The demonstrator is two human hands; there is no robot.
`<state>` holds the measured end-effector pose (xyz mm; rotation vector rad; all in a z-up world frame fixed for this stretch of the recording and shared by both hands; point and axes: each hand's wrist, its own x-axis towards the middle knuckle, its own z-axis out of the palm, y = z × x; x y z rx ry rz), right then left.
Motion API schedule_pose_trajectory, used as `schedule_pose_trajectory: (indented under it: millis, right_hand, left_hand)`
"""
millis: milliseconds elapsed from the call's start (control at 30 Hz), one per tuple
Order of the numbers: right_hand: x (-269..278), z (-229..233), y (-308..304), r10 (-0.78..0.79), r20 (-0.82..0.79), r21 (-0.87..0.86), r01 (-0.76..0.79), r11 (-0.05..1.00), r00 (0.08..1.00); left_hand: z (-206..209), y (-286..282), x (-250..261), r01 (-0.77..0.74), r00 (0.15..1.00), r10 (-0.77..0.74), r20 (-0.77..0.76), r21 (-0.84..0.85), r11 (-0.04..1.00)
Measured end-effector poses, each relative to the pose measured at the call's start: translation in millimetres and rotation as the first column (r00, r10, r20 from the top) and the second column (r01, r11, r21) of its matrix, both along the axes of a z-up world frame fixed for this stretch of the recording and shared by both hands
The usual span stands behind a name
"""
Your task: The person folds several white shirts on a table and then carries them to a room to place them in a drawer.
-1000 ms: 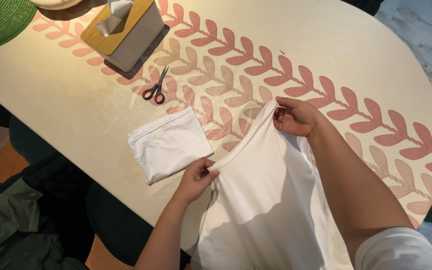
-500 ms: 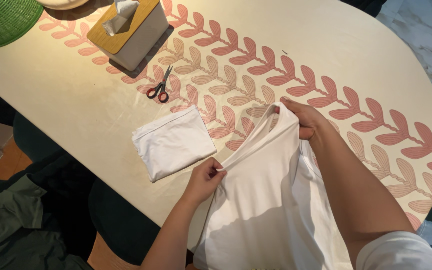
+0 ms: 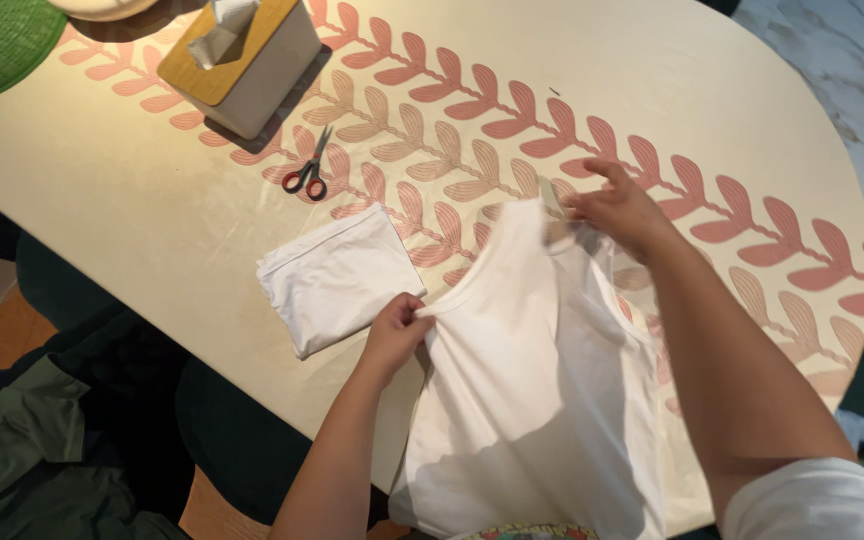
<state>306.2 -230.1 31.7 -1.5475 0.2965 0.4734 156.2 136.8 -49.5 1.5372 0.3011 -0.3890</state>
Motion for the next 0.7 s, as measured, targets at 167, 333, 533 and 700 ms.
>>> schedule_pose_trajectory:
  millis: [167, 333, 533, 700]
  right_hand:
    - [-83.2, -13.9, -71.1, 0.390, -0.079, -0.815, -0.284, 0.504, 0.918]
    - [-166.2, -31.4, -93.5, 0.333, -0.209, -0.760, -0.367, 0.536, 0.920]
    - [-182.4, -26.5, -95.5, 0.336, -0.172, -0.718, -0.351, 0.601, 0.926]
    - [-206.7, -3.9, -137.2, 0.017, 0.080, -0.238, 0.002, 0.971, 0.997]
  left_hand:
    - [-0.9, -2.9, -5.5, 0.003, 0.999, 0.007, -0.045, 0.220, 0.975]
    - [-10.4, -0.8, -10.5, 0.015, 1.000, -0.018, 0.015, 0.175, 0.984]
    - [-17.4, 2.4, -10.7, -0.043, 0.997, 0.035, 0.070, 0.119, 0.992]
    - [29.9, 18.5, -15.0, -0.065, 0.980, 0.103, 0.169, -0.215, 0.974]
